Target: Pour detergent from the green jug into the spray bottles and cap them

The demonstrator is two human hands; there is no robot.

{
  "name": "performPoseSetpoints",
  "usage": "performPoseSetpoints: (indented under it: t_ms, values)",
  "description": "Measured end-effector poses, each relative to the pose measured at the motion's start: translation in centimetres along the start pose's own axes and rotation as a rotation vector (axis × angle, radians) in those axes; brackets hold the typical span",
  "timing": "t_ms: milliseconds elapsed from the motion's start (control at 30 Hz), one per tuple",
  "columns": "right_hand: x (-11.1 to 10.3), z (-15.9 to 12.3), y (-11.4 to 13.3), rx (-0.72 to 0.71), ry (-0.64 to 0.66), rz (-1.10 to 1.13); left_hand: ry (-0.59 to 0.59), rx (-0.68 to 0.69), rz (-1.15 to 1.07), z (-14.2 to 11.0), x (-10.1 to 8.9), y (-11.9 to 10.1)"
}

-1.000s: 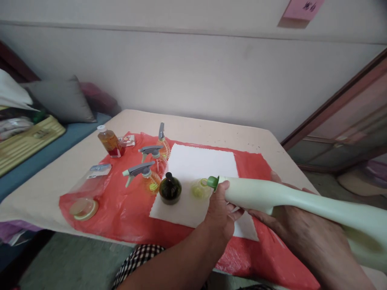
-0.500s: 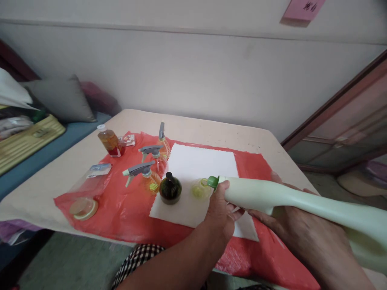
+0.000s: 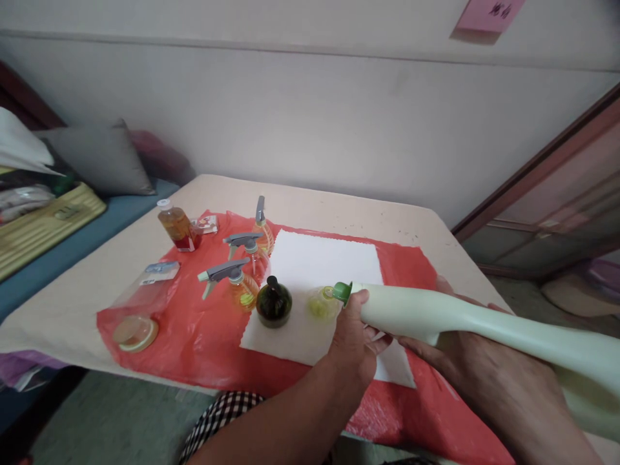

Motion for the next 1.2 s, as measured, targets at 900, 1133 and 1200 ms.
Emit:
performPoseSetpoints:
  t_ms: [900,1133,1200]
  values:
    - [-0.15,0.00,-0.02,0.011,-0.007,0.012,0.005,-0.013,0.005,-0.04,0.07,-0.03]
    - [-0.60,0.20,0.11,0.012,-0.017,0.016,0.003,-0.010,0.011,-0.17,0.14,0.01]
    - [-0.70,0.25,0.21,0.003,-0.016,0.022,0.009,-0.012,0.010,-0.08,0.13,0.07]
Point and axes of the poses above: each hand's wrist, its own z-axis towards the middle knuckle, its own x-axis out of the palm, y = z × x, the point moved 10 cm from there along z, towards the middle knuckle, and after that the axes turned 3 degrees about -x, right-handed, at the moved point
